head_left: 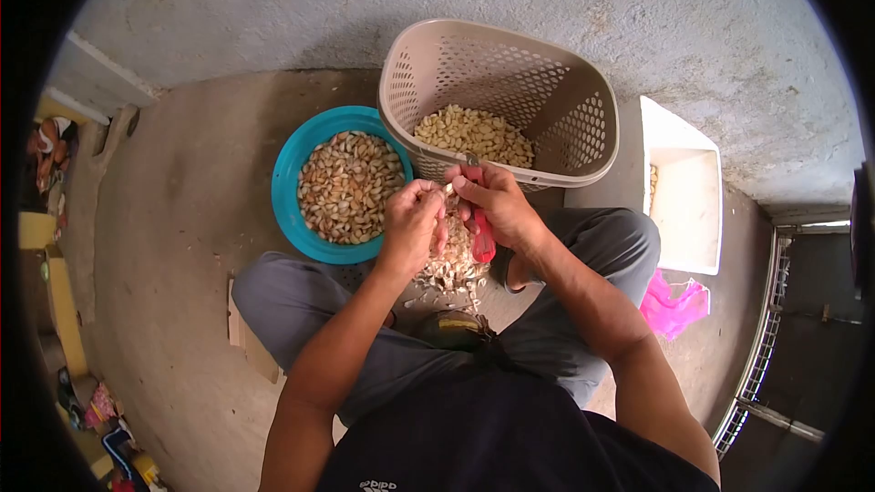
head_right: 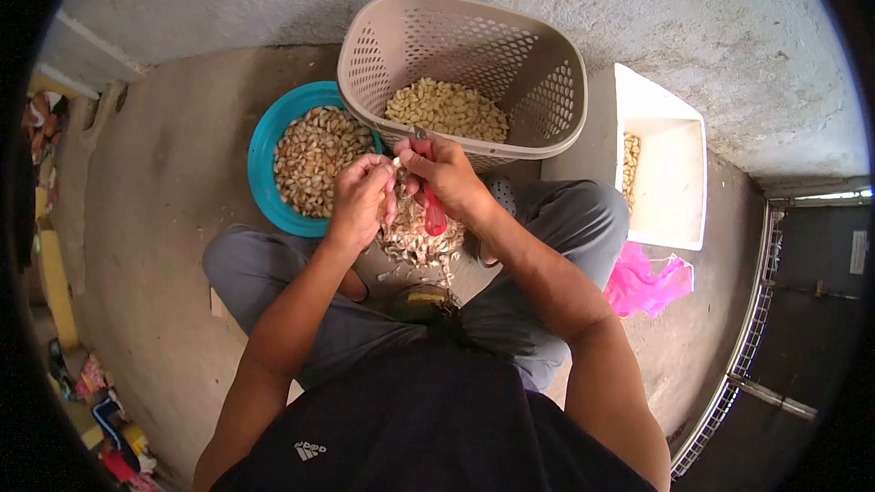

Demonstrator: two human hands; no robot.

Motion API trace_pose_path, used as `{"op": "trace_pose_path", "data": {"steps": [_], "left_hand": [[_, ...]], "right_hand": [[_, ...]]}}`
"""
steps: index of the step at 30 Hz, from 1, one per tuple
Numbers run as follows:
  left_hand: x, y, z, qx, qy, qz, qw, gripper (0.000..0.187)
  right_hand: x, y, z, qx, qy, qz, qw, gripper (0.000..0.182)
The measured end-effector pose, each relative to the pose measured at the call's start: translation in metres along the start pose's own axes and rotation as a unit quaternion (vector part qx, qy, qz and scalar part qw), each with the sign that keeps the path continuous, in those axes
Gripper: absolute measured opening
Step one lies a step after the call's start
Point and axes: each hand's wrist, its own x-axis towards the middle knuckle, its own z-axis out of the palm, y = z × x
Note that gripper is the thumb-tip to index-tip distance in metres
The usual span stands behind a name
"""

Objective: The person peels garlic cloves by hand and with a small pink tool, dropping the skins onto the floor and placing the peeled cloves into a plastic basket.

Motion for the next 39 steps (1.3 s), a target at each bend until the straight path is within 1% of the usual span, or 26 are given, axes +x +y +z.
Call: {"op": "trace_pose_path", "data": {"steps": [2, 5, 8, 10, 11, 13, 14, 17, 22, 23, 25, 28, 31, 32, 33, 35, 37, 38, 39], "left_hand": [[0.004, -0.003, 0.000, 0.010, 0.002, 0.014, 1.000, 0.012], [0.005, -0.004, 0.001, 0.039, 0.006, 0.038, 0.998, 0.012], [0.001, 0.001, 0.004, 0.080, -0.001, 0.066, 0.995, 0.013], [-0.001, 0.002, 0.006, 0.122, -0.015, 0.090, 0.988, 0.013], [-0.003, 0.002, 0.007, 0.114, -0.016, 0.082, 0.990, 0.013], [-0.006, 0.003, 0.009, 0.099, -0.017, 0.066, 0.993, 0.013], [-0.006, 0.003, 0.009, 0.075, -0.022, 0.050, 0.996, 0.013], [-0.003, 0.006, 0.005, -0.006, -0.044, 0.003, 0.999, 0.011], [0.000, 0.016, -0.008, -0.145, -0.108, -0.072, 0.981, 0.008], [0.000, 0.016, -0.008, -0.141, -0.095, -0.073, 0.983, 0.008], [-0.001, 0.016, -0.009, -0.132, -0.070, -0.073, 0.986, 0.007], [0.002, 0.013, -0.013, -0.085, -0.031, -0.049, 0.995, 0.008], [0.005, 0.014, -0.012, -0.088, 0.006, -0.040, 0.995, 0.009], [0.005, 0.016, -0.012, -0.009, -0.009, -0.029, 1.000, 0.009], [0.002, 0.021, -0.009, 0.068, -0.023, -0.017, 0.997, 0.010], [-0.001, 0.023, -0.006, 0.222, -0.041, 0.025, 0.974, 0.010], [0.002, 0.008, -0.007, 0.269, -0.086, 0.063, 0.957, 0.010], [0.003, 0.000, -0.009, 0.291, -0.095, 0.064, 0.950, 0.019], [0.005, -0.005, -0.010, 0.339, -0.099, 0.115, 0.928, 0.022]], "right_hand": [[0.004, 0.009, 0.003, -0.049, 0.034, -0.063, 0.996, 0.015], [0.006, 0.005, -0.004, -0.212, 0.024, -0.127, 0.969, 0.016], [0.008, 0.002, -0.008, -0.299, 0.016, -0.142, 0.943, 0.018], [0.005, -0.006, -0.007, -0.299, -0.009, -0.107, 0.948, 0.021], [0.004, -0.009, -0.007, -0.299, -0.021, -0.089, 0.950, 0.022], [0.008, -0.006, -0.016, -0.171, -0.059, -0.020, 0.983, 0.024], [0.009, -0.005, -0.020, -0.105, -0.079, 0.014, 0.991, 0.025], [0.009, -0.007, -0.019, -0.004, -0.107, 0.028, 0.994, 0.025], [0.009, -0.010, -0.025, 0.087, -0.119, 0.060, 0.987, 0.024], [0.008, -0.012, -0.025, 0.100, -0.119, 0.063, 0.986, 0.024], [0.010, -0.016, -0.028, 0.101, -0.113, 0.050, 0.987, 0.023], [0.013, -0.026, -0.034, 0.096, -0.099, 0.028, 0.990, 0.021], [0.011, -0.035, -0.035, -0.029, -0.055, -0.001, 0.998, 0.023], [0.009, -0.039, -0.034, -0.038, -0.049, -0.005, 0.998, 0.026], [0.005, -0.044, -0.034, -0.072, -0.053, -0.012, 0.996, 0.026], [-0.002, -0.054, -0.034, -0.142, -0.062, -0.031, 0.988, 0.025], [-0.005, -0.061, -0.040, -0.177, -0.091, -0.026, 0.980, 0.026], [-0.006, -0.065, -0.042, -0.187, -0.111, -0.025, 0.976, 0.026], [-0.008, -0.068, -0.043, -0.195, -0.130, -0.022, 0.972, 0.027]]}}
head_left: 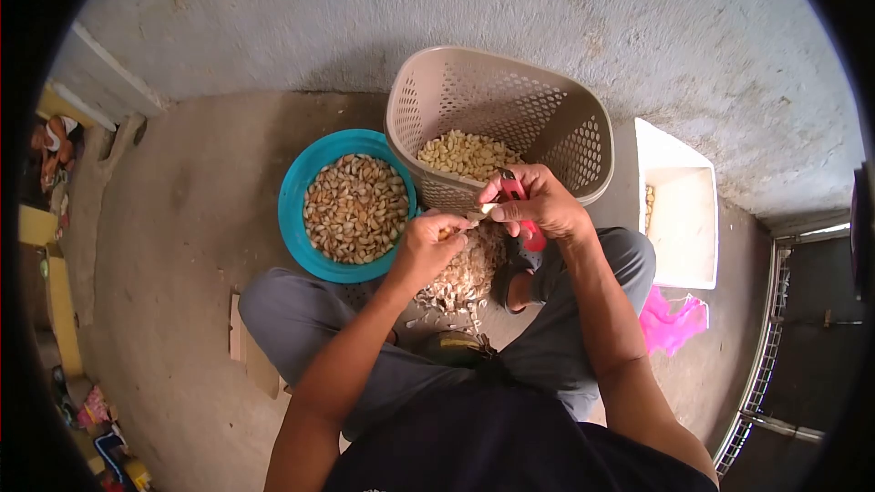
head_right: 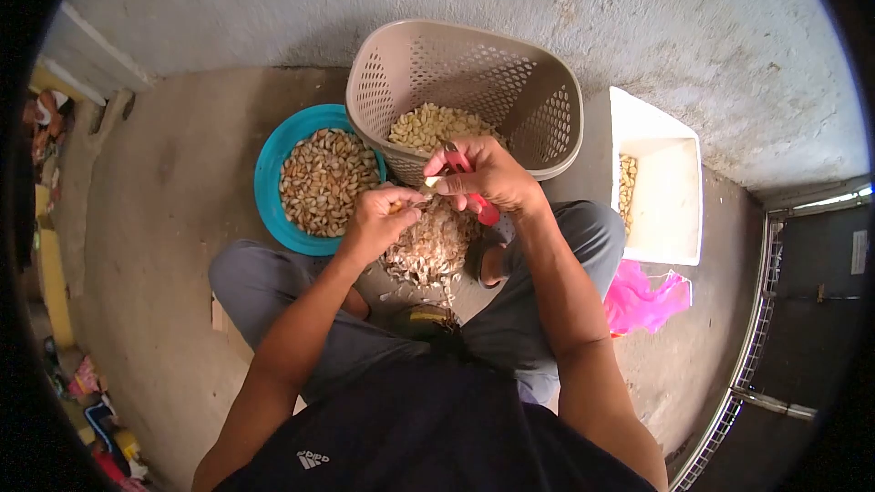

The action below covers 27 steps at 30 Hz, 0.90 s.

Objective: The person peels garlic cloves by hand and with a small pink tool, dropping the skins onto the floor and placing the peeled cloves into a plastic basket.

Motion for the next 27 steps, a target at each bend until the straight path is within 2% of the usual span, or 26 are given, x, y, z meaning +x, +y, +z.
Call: {"op": "trace_pose_path", "data": {"steps": [2, 4, 5, 7, 10, 11, 14, 15, 17, 20, 21, 22, 24, 25, 27], "left_hand": [[0.001, -0.011, 0.006, 0.112, 0.010, 0.090, 0.990, 0.030], [0.004, -0.008, 0.010, 0.111, 0.015, 0.053, 0.992, 0.032], [0.008, -0.014, 0.011, 0.107, 0.015, 0.049, 0.993, 0.029], [0.014, -0.015, 0.006, 0.122, 0.010, 0.074, 0.990, 0.024], [0.013, -0.006, 0.005, -0.058, -0.017, -0.054, 0.997, 0.020], [0.015, -0.009, 0.006, -0.114, 0.000, -0.080, 0.990, 0.017], [0.016, 0.007, -0.005, -0.111, -0.056, -0.149, 0.981, 0.017], [0.016, -0.001, -0.003, -0.024, -0.037, -0.081, 0.996, 0.017], [0.017, -0.022, 0.003, 0.152, 0.003, 0.055, 0.987, 0.017], [0.011, -0.008, 0.009, 0.154, 0.001, 0.020, 0.988, 0.017], [0.015, -0.009, 0.010, 0.140, 0.015, 0.112, 0.984, 0.025], [0.015, -0.010, 0.009, 0.043, -0.004, 0.045, 0.998, 0.028], [0.014, -0.003, 0.006, -0.152, -0.037, -0.086, 0.984, 0.034], [0.015, 0.001, 0.004, -0.198, -0.039, -0.113, 0.973, 0.041], [0.020, -0.003, -0.004, -0.321, -0.042, -0.153, 0.934, 0.042]], "right_hand": [[0.004, -0.003, 0.005, -0.108, 0.116, -0.020, 0.987, 0.025], [0.012, 0.004, 0.005, -0.239, 0.261, -0.044, 0.934, 0.023], [0.014, 0.008, 0.004, -0.176, 0.262, -0.075, 0.946, 0.023], [0.014, 0.014, 0.001, -0.251, 0.233, -0.084, 0.936, 0.023], [0.012, 0.027, 0.002, -0.296, 0.165, -0.098, 0.936, 0.023], [0.010, 0.029, 0.003, -0.301, 0.142, -0.106, 0.937, 0.023], [0.008, 0.027, 0.012, -0.377, 0.101, -0.154, 0.908, 0.024], [0.006, 0.020, 0.019, -0.356, 0.095, -0.111, 0.923, 0.027], [0.006, 0.019, 0.020, -0.385, 0.100, -0.114, 0.910, 0.029], [0.007, 0.021, 0.018, -0.391, 0.130, -0.129, 0.902, 0.035], [0.007, 0.019, 0.017, -0.387, 0.144, -0.136, 0.900, 0.038], [0.007, 0.016, 0.015, -0.365, 0.148, -0.140, 0.908, 0.042], [0.004, 0.008, 0.009, -0.321, 0.153, -0.151, 0.922, 0.050], [0.003, 0.007, 0.006, -0.330, 0.127, -0.140, 0.925, 0.056], [0.005, 0.013, 0.008, -0.339, 0.095, -0.157, 0.923, 0.054]]}}
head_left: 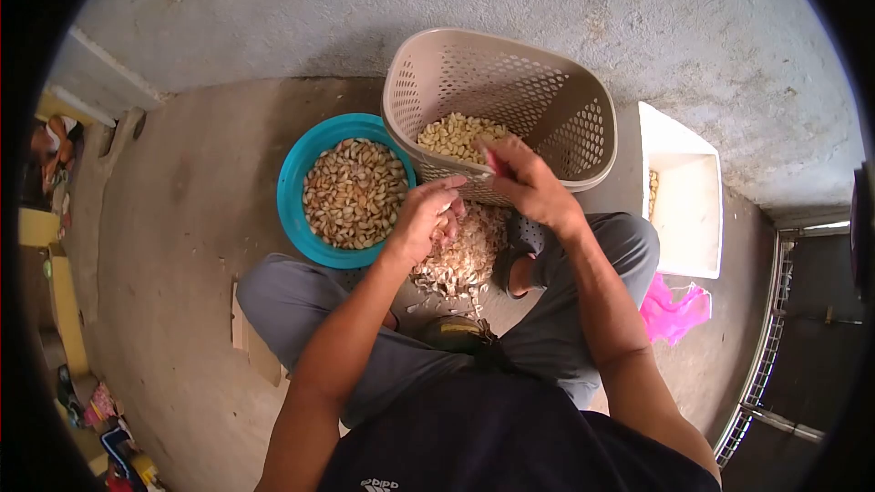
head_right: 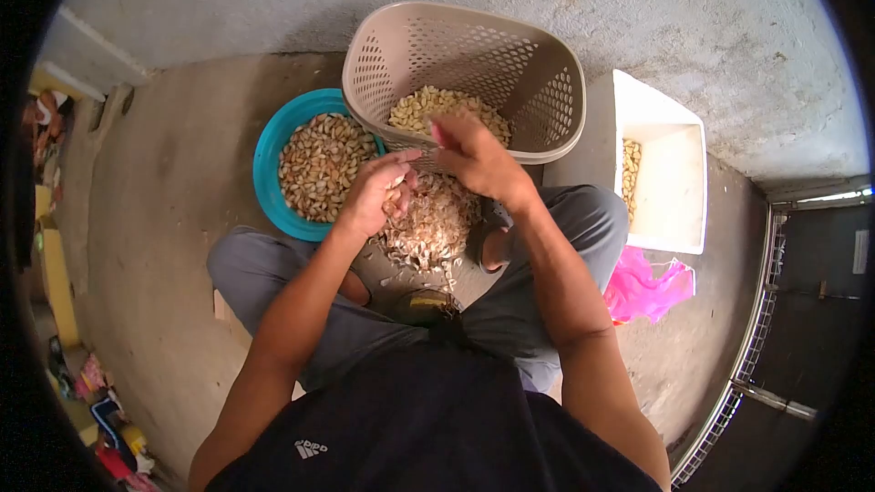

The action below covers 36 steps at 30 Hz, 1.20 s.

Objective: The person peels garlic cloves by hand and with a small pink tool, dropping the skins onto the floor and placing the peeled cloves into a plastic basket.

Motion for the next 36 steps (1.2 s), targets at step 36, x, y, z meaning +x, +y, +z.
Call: {"op": "trace_pose_path", "data": {"steps": [36], "left_hand": [[-0.007, 0.010, -0.013, -0.123, -0.057, -0.004, 0.991, 0.031]], "right_hand": [[0.008, 0.010, 0.043, 0.227, -0.032, 0.085, 0.970, 0.014]]}}
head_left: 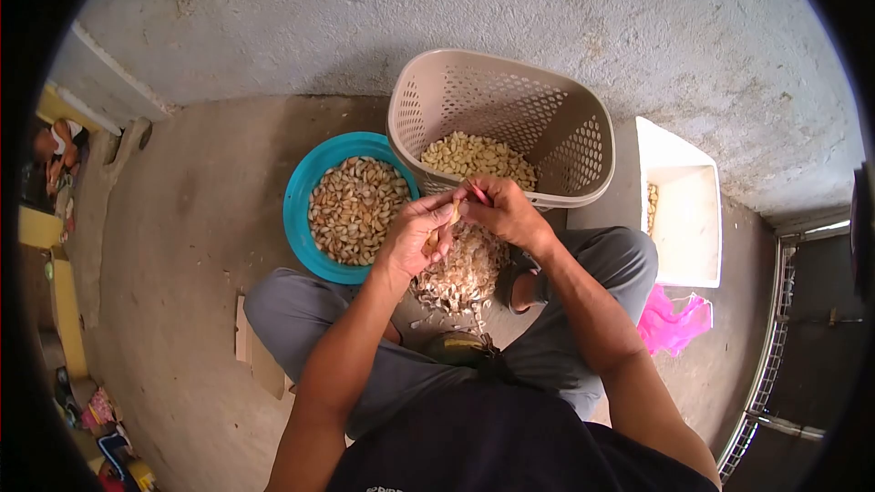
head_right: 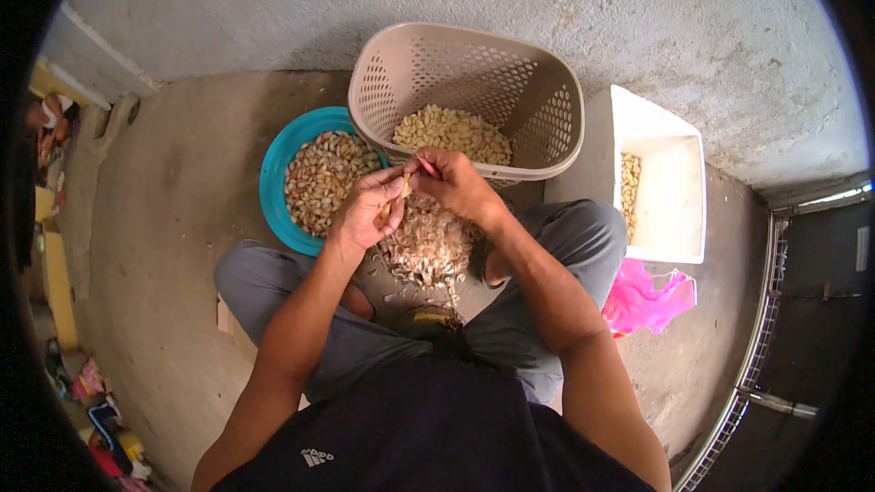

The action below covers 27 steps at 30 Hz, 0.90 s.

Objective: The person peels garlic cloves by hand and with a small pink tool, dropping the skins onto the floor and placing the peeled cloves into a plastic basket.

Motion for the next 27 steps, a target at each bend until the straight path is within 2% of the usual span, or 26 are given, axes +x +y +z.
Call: {"op": "trace_pose_path", "data": {"steps": [3, 6, 10, 12, 15, 18, 21, 27], "left_hand": [[0.006, -0.006, -0.015, 0.035, 0.041, -0.002, 0.999, 0.028], [0.008, -0.010, -0.014, -0.005, 0.078, 0.025, 0.997, 0.024], [0.007, -0.004, -0.005, -0.023, 0.082, 0.031, 0.996, 0.024], [0.004, 0.000, 0.002, -0.020, 0.087, 0.022, 0.996, 0.022], [0.006, -0.006, -0.001, 0.024, 0.102, 0.025, 0.994, 0.022], [0.004, -0.010, -0.001, 0.078, 0.083, 0.026, 0.993, 0.026], [0.004, -0.015, 0.003, 0.068, 0.100, 0.001, 0.993, 0.024], [0.002, -0.010, 0.002, 0.036, 0.066, -0.016, 0.997, 0.019]], "right_hand": [[-0.007, -0.012, 0.006, -0.136, 0.076, -0.021, 0.988, 0.016], [-0.009, -0.016, 0.004, -0.154, 0.071, 0.012, 0.986, 0.020], [-0.006, -0.004, -0.005, -0.107, 0.021, 0.008, 0.994, 0.023], [-0.007, -0.003, -0.002, -0.137, 0.034, -0.011, 0.990, 0.024], [-0.011, -0.015, 0.002, -0.279, 0.035, -0.048, 0.959, 0.027], [-0.012, -0.017, 0.006, -0.294, 0.034, -0.068, 0.953, 0.031], [-0.010, -0.013, 0.005, -0.353, 0.026, -0.042, 0.934, 0.032], [-0.008, -0.018, -0.001, -0.337, -0.004, -0.029, 0.941, 0.030]]}}
